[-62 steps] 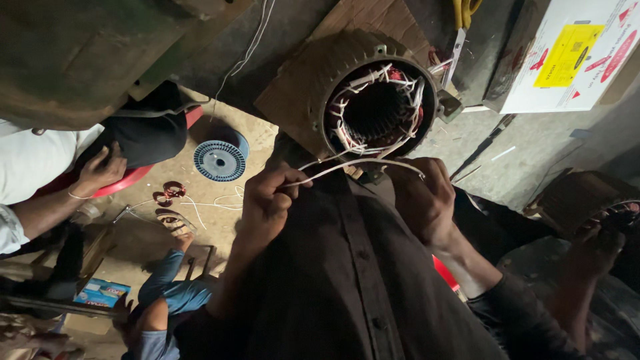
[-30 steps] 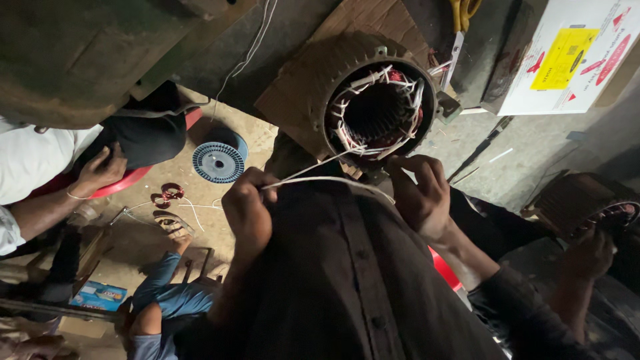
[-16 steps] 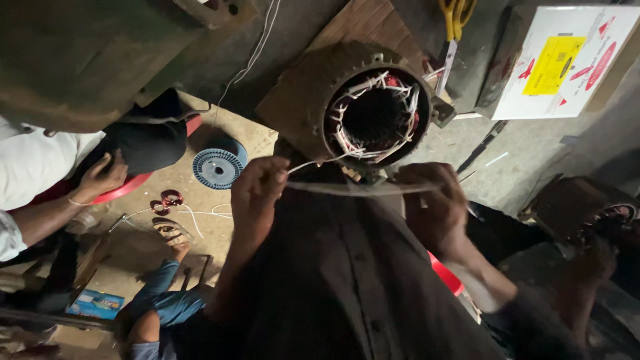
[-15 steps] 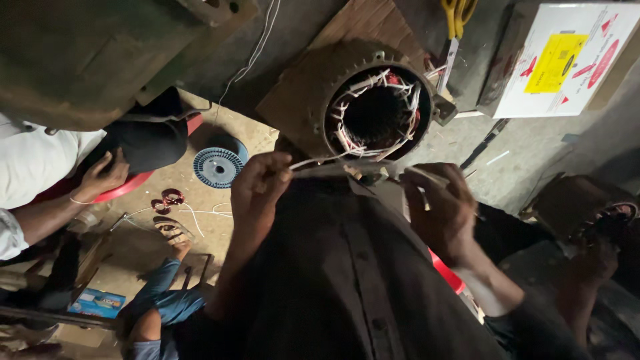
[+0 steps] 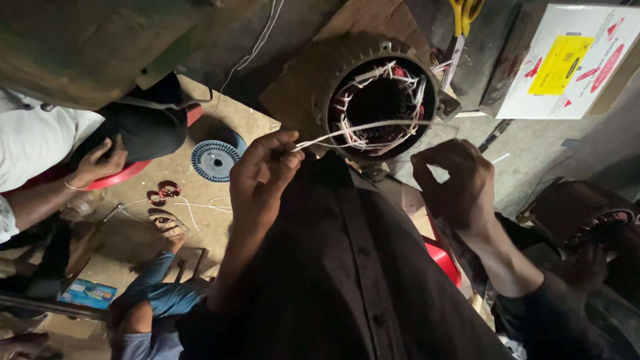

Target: The person winds white wire around the slots of a motor stator by hand. They use a hammer to tap the wire into place and a pair of scissors to cut the wire.

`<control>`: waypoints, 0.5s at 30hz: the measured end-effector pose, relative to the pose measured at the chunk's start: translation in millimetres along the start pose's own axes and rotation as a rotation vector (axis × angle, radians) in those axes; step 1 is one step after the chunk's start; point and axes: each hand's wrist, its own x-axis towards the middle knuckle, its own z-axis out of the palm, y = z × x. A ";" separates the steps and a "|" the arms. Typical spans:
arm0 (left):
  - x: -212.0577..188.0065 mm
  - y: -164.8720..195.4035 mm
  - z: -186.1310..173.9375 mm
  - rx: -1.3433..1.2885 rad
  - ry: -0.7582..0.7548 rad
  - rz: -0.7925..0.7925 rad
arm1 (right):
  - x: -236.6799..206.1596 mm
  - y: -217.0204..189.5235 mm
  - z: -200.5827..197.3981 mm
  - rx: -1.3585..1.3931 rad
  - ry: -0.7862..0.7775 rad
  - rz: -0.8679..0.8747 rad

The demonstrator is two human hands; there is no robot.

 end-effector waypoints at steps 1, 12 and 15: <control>-0.4 -0.3 0.6 0.012 -0.003 -0.004 | 3.0 0.6 0.7 0.017 -0.008 0.009; -0.9 2.4 2.5 0.060 -0.038 0.058 | 18.2 5.3 18.9 -0.050 -0.062 0.007; -0.2 0.5 0.8 0.079 -0.022 0.051 | 15.8 6.3 22.8 -0.062 -0.035 -0.058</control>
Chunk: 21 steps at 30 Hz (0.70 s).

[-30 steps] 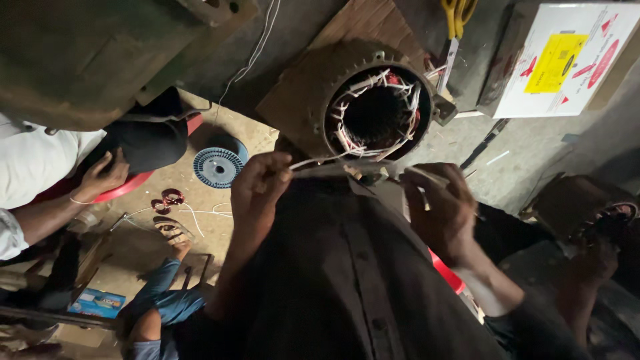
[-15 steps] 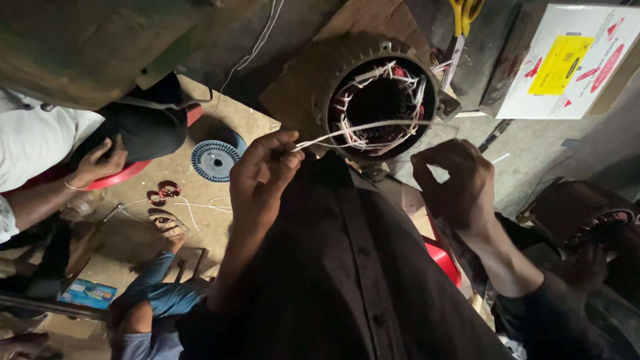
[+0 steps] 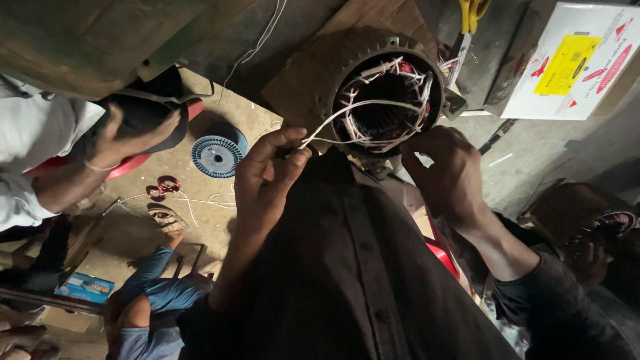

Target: The person winds white wire around the slots of a motor stator by hand. They use a hammer to tap the wire into place and a pair of scissors to cut the wire.

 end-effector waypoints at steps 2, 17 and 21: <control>-0.1 -1.6 -1.3 0.002 0.000 0.019 | -3.4 0.5 1.9 -0.002 0.010 -0.015; -6.7 -7.9 -8.5 0.015 0.068 0.003 | -29.7 8.4 18.9 -0.085 0.151 -0.128; -19.8 -3.8 -12.9 0.091 0.223 -0.021 | -36.7 11.1 31.0 -0.020 0.215 -0.253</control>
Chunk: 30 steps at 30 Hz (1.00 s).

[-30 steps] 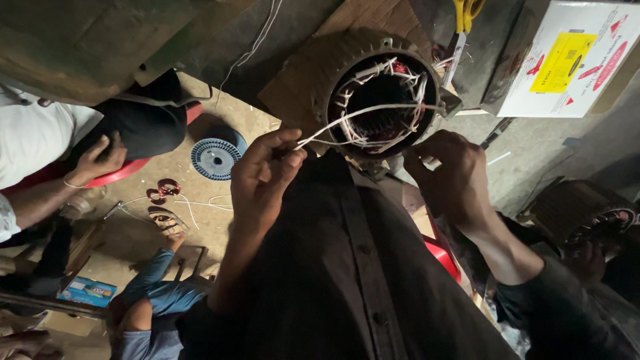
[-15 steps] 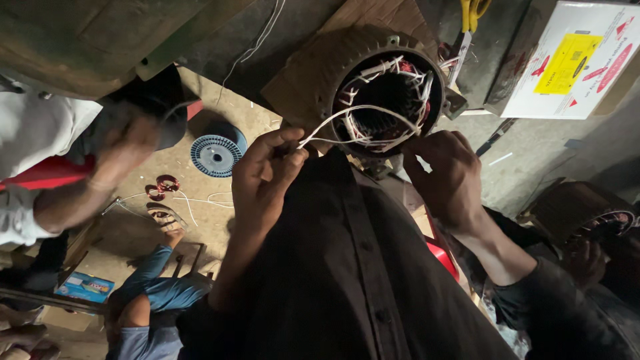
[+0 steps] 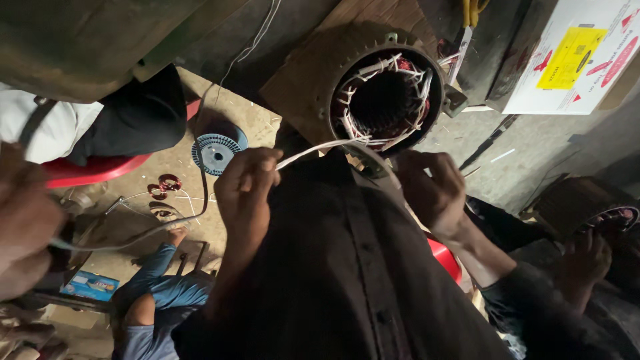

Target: The person winds white wire around the slots of a motor stator by hand. They use a hammer to tap the wire into place and a pair of scissors to cut the wire.

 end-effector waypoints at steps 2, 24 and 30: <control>-5.4 1.3 -2.7 0.068 0.058 -0.044 | -1.4 0.9 5.5 -0.020 0.014 -0.072; -0.8 -15.4 2.4 0.113 -0.037 -0.198 | -11.8 29.2 16.1 -0.041 0.024 -0.142; -2.9 -12.9 4.9 -0.021 -0.165 -0.225 | -14.8 42.2 3.7 -0.022 0.077 -0.092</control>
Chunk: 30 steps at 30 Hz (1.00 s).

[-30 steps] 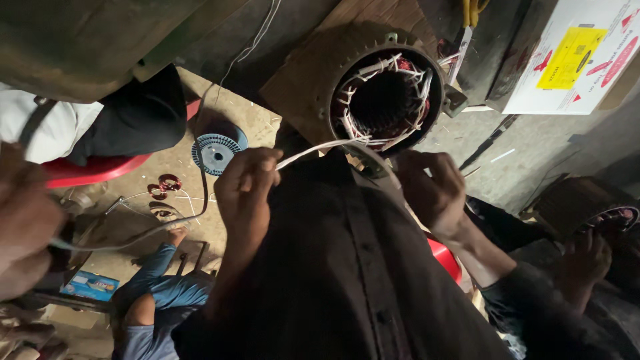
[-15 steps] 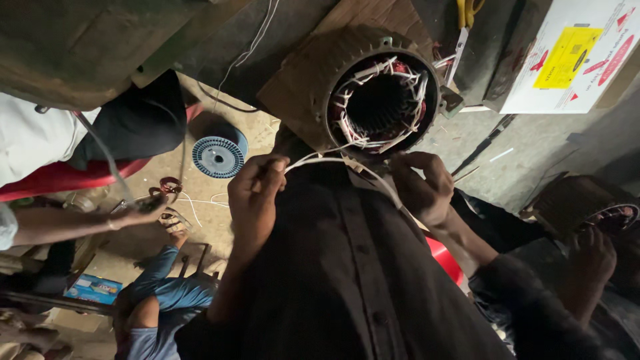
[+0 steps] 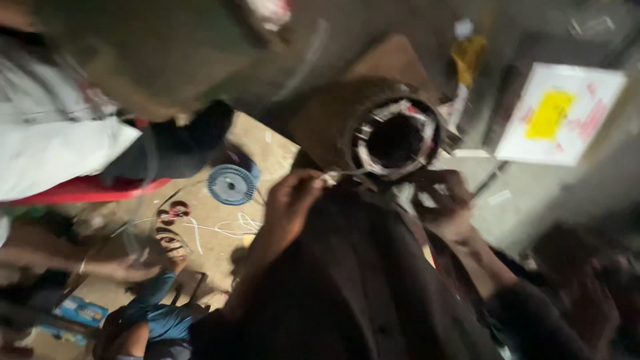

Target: The person winds white wire around the slots of a motor stator by hand. They use a hammer to tap the wire into place and a pair of scissors to cut the wire.

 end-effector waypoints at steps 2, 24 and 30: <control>-2.3 5.4 -0.3 0.181 0.008 0.067 | 3.5 12.5 1.4 0.279 0.136 0.306; -54.4 13.1 9.3 0.552 0.029 0.636 | 46.9 39.3 4.7 -0.262 -0.118 0.312; -78.3 -12.4 40.8 0.608 0.033 0.652 | 33.2 27.1 4.4 -0.117 -0.002 0.165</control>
